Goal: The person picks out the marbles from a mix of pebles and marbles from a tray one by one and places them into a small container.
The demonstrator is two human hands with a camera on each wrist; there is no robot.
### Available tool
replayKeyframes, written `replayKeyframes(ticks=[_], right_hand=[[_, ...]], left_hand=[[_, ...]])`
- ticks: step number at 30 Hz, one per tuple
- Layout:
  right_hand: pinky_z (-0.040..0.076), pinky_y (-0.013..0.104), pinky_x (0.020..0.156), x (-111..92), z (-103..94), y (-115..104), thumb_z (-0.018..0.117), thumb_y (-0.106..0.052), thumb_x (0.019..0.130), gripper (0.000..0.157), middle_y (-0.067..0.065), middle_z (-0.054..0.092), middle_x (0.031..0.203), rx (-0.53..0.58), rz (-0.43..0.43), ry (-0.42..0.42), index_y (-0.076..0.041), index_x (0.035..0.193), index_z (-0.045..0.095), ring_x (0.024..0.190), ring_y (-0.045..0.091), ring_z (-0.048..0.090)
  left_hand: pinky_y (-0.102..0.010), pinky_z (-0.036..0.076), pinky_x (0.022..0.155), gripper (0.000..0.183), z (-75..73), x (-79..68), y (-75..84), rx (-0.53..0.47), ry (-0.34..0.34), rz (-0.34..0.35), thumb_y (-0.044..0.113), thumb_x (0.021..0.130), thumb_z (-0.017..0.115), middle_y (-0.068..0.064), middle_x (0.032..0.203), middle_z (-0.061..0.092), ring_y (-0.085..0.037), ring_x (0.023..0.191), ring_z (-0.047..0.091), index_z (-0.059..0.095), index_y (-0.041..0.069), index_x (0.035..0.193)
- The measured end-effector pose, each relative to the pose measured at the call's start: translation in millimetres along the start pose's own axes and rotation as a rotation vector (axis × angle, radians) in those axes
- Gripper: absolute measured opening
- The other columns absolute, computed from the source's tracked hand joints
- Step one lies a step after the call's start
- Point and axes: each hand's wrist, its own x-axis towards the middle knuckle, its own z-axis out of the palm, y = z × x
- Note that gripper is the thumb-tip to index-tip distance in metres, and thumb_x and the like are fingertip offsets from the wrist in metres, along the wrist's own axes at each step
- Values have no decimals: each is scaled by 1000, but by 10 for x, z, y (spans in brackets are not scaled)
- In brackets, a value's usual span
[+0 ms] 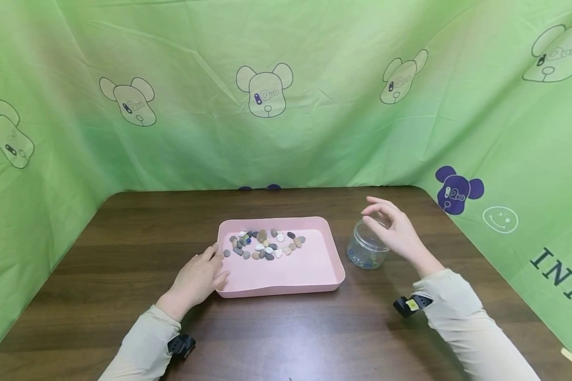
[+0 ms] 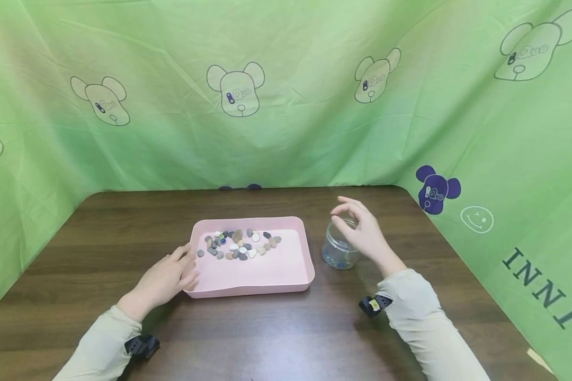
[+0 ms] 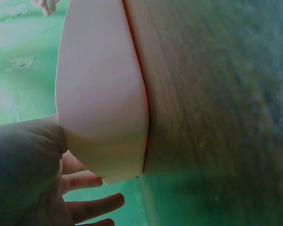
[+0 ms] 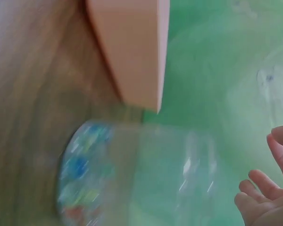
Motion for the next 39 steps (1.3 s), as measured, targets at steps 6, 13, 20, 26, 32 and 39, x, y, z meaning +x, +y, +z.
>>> replayKeyframes(ticks=[6,13,20,26,32,39], right_hand=[[29,4,103,215,235,-236,61,-8,88,13,17,49,137,61,-10,-99,1,97,62,128,33,45],[27,32,114,429,499,-503,61,-4,87,14,18,47,137,157,-16,-210,3,99,61,132,31,41],[27,40,115,581,727,-609,62,-6,87,15,18,48,137,178,-43,-298,2,100,63,133,32,41],[30,42,114,682,922,-613,63,-10,87,16,15,50,137,183,-61,-354,-1,101,65,132,30,42],[31,44,112,737,1112,-571,65,-9,86,14,15,53,134,173,-94,-400,-4,99,67,130,30,44],[29,45,113,795,1307,-512,65,-7,85,15,17,51,136,182,-82,-476,-2,99,68,133,31,41]], left_hand=[[-54,42,100,40,-33,-16,11,-4,-11,-4,24,89,58,-25,136,47,-36,116,56,58,-3,118],[-55,43,99,41,-24,-14,-2,-19,20,20,23,88,59,-26,133,49,-37,114,56,58,-5,118],[-54,43,99,43,39,1,-58,-1,26,34,28,91,55,-24,135,48,-36,114,56,57,-3,121],[-53,42,100,43,-41,-1,-1,10,-18,0,26,89,59,-24,136,48,-35,115,56,58,-3,121],[-53,42,100,43,-47,-1,9,3,-18,-2,25,89,59,-25,136,48,-36,115,56,57,-3,121],[-53,42,100,44,-41,-2,9,8,-13,-2,26,89,59,-25,136,48,-36,115,56,57,-3,121]])
